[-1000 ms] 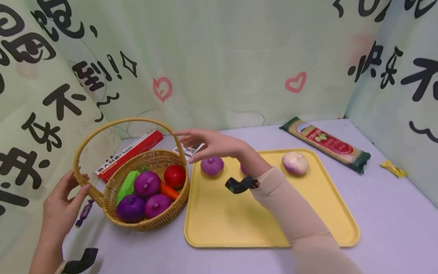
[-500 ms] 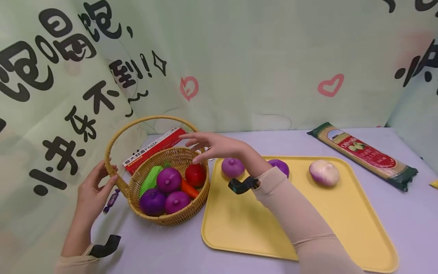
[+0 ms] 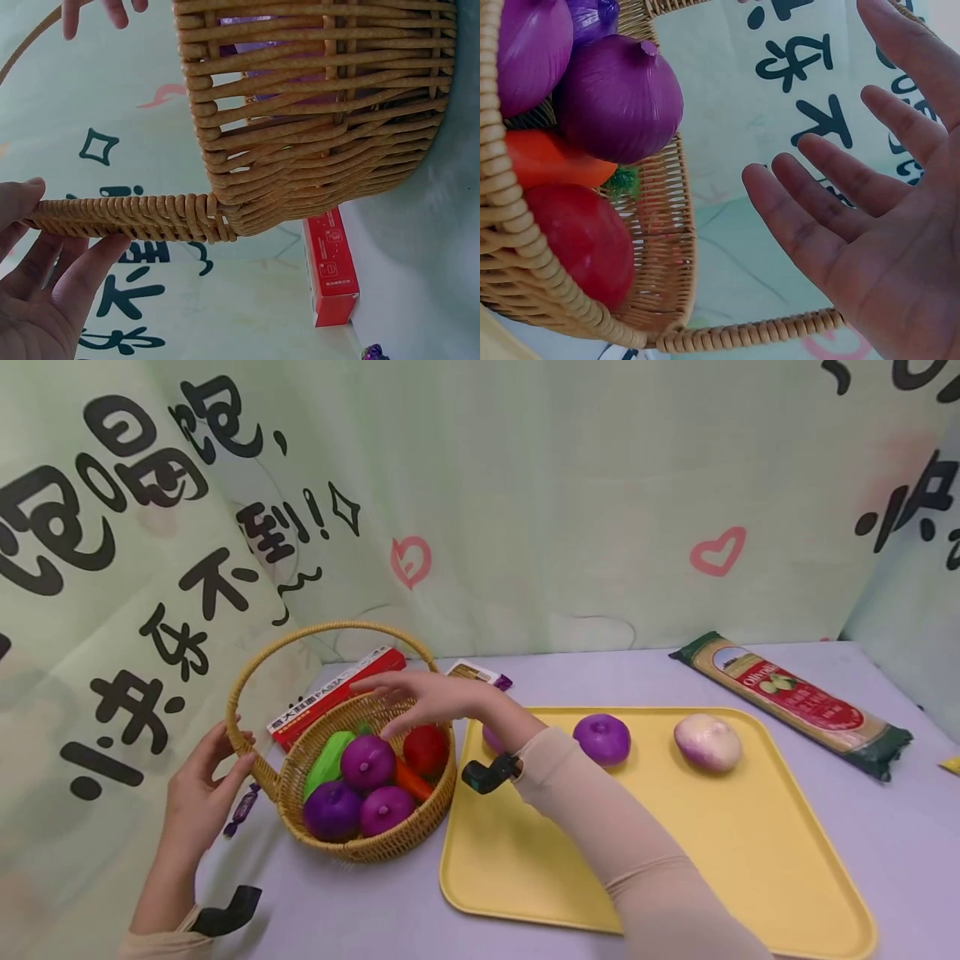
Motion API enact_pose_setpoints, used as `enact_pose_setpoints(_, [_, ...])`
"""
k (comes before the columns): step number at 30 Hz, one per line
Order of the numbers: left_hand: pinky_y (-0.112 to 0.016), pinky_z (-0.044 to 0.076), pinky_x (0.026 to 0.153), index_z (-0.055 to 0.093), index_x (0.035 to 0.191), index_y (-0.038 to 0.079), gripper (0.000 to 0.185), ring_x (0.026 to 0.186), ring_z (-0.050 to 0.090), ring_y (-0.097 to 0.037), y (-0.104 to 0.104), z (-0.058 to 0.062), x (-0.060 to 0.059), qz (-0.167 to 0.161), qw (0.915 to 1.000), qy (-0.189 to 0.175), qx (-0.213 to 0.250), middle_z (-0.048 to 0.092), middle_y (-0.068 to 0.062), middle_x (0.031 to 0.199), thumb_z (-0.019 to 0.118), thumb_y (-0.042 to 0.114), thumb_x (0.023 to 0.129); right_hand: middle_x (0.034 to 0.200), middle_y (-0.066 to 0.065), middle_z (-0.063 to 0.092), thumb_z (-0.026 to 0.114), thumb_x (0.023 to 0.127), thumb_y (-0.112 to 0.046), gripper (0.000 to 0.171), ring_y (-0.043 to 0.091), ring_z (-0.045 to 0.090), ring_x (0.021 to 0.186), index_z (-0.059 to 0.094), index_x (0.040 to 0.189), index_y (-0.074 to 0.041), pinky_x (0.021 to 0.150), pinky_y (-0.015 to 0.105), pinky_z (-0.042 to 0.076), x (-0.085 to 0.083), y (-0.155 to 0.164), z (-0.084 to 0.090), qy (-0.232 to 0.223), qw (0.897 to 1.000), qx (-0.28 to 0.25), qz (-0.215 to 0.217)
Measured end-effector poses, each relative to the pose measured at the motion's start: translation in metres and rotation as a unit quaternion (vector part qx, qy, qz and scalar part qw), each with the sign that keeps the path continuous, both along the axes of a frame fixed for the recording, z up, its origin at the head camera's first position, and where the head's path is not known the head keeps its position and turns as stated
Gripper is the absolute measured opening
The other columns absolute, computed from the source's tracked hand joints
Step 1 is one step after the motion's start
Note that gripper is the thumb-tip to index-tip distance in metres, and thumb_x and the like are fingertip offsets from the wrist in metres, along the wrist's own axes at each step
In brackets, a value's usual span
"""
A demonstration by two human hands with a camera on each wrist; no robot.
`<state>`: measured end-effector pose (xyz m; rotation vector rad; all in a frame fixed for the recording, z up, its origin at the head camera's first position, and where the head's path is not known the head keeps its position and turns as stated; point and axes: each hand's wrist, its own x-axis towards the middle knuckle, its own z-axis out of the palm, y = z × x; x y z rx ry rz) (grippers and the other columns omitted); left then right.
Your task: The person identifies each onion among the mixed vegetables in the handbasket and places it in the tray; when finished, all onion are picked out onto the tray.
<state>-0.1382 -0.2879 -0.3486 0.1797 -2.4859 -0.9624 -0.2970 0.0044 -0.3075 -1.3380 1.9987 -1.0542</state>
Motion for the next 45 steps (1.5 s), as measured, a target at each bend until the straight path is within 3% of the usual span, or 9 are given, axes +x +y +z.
enact_pose_setpoints(10, [-0.024,0.054,0.079,0.040,0.143,0.023,0.055,0.121,0.055,-0.028,-0.001,0.001,0.002,0.004,1.0000,-0.002,0.005,0.058,-0.010,0.130,0.060,0.031,0.091,0.149,-0.001,0.039,0.069,0.084,-0.026,0.071,0.020,0.040,0.136,0.034,0.146,-0.028,0.106,0.038,0.043,-0.009,-0.023,-0.006,-0.002,1.000,0.014,0.019])
enact_pose_setpoints(15, [-0.023,0.055,0.080,0.040,0.143,0.022,0.055,0.120,0.055,-0.027,-0.002,-0.001,0.001,0.004,1.0000,-0.001,0.000,0.058,-0.009,0.130,0.059,0.031,0.092,0.151,0.004,0.037,0.068,0.086,-0.021,0.070,0.026,0.037,0.138,0.034,0.147,-0.024,0.109,0.045,0.039,-0.014,-0.029,-0.014,-0.004,0.999,0.034,0.033])
enact_pose_setpoints(22, [-0.036,0.053,0.083,0.040,0.143,0.023,0.055,0.120,0.055,-0.027,0.000,-0.001,0.000,0.002,1.0000,0.003,0.004,0.058,-0.010,0.129,0.060,0.030,0.092,0.151,0.004,0.036,0.068,0.086,-0.019,0.071,0.029,0.034,0.140,0.032,0.148,-0.025,0.107,0.042,0.042,-0.022,-0.038,-0.021,0.008,0.997,0.051,0.056])
enact_pose_setpoints(27, [-0.037,0.053,0.083,0.041,0.142,0.023,0.054,0.120,0.055,-0.025,0.001,-0.001,-0.001,0.003,1.0000,0.001,0.004,0.058,-0.009,0.129,0.060,0.030,0.092,0.153,0.007,0.033,0.069,0.085,-0.020,0.073,0.032,0.031,0.141,0.031,0.148,-0.020,0.110,0.044,0.038,-0.026,-0.046,-0.024,0.000,0.995,0.063,0.075])
enact_pose_setpoints(34, [-0.036,0.053,0.083,0.040,0.143,0.022,0.054,0.121,0.055,-0.027,0.000,-0.002,0.000,0.006,1.0000,0.000,0.003,0.057,-0.010,0.130,0.059,0.031,0.092,0.154,0.005,0.030,0.072,0.082,-0.026,0.075,0.028,0.030,0.141,0.033,0.147,-0.024,0.113,0.047,0.032,-0.025,-0.056,-0.030,0.005,0.990,0.123,0.068])
enact_pose_setpoints(45, [-0.033,0.053,0.082,0.041,0.142,0.023,0.054,0.121,0.055,-0.027,0.000,-0.002,-0.001,0.007,1.0000,0.000,0.003,0.058,-0.010,0.129,0.059,0.031,0.092,0.152,0.000,0.032,0.073,0.081,-0.023,0.079,0.019,0.035,0.135,0.031,0.147,-0.032,0.109,0.037,0.037,-0.020,-0.068,-0.033,0.036,0.974,0.201,0.095])
